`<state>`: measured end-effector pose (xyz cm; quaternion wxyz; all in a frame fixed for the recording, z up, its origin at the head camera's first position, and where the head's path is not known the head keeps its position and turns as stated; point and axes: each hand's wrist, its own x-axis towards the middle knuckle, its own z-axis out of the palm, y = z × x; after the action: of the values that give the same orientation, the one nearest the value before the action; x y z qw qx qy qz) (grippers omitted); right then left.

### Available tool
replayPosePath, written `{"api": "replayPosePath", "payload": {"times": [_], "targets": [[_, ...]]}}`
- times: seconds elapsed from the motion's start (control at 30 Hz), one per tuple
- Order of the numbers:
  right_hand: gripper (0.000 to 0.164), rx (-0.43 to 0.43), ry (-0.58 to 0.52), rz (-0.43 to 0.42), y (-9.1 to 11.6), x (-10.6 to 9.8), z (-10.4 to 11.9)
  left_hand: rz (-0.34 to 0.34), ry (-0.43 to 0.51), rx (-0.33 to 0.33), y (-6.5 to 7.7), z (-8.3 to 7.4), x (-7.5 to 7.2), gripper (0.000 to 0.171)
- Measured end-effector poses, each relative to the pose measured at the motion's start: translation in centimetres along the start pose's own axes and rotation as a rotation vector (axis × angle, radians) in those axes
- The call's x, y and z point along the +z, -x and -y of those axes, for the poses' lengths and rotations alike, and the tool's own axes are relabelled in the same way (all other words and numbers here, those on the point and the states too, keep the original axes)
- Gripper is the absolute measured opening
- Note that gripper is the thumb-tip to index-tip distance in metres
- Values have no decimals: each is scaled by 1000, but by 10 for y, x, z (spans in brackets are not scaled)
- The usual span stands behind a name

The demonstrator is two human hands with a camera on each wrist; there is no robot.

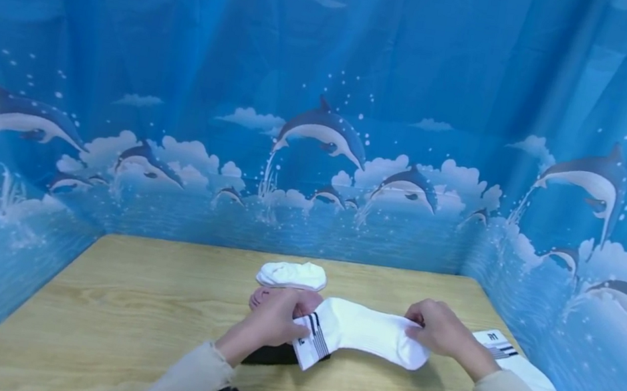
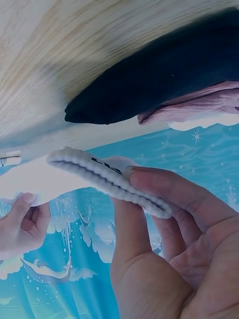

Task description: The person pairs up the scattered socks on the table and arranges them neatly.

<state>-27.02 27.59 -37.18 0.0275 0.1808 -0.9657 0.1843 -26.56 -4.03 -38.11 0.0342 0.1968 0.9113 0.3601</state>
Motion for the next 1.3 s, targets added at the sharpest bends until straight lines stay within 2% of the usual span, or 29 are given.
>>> {"api": "replayPosePath", "payload": {"times": [0.17,0.4,0.47,0.93,1.3], "targets": [[4,7,-9,2,0,-2,5,-2,-24,6,4,1,-6,14],[5,0,-21,-5,0,-2,10,-49,-137,37,7,2,-12,14],[4,1,-23,-6,0,-3,12,-51,-143,35,7,3,-13,14],[4,-44,-55,-9,1,-1,18,8,34,4,18,8,-20,13],[4,-67,-106,2,2,4,27,12,59,19,30,14,-32,21]]}}
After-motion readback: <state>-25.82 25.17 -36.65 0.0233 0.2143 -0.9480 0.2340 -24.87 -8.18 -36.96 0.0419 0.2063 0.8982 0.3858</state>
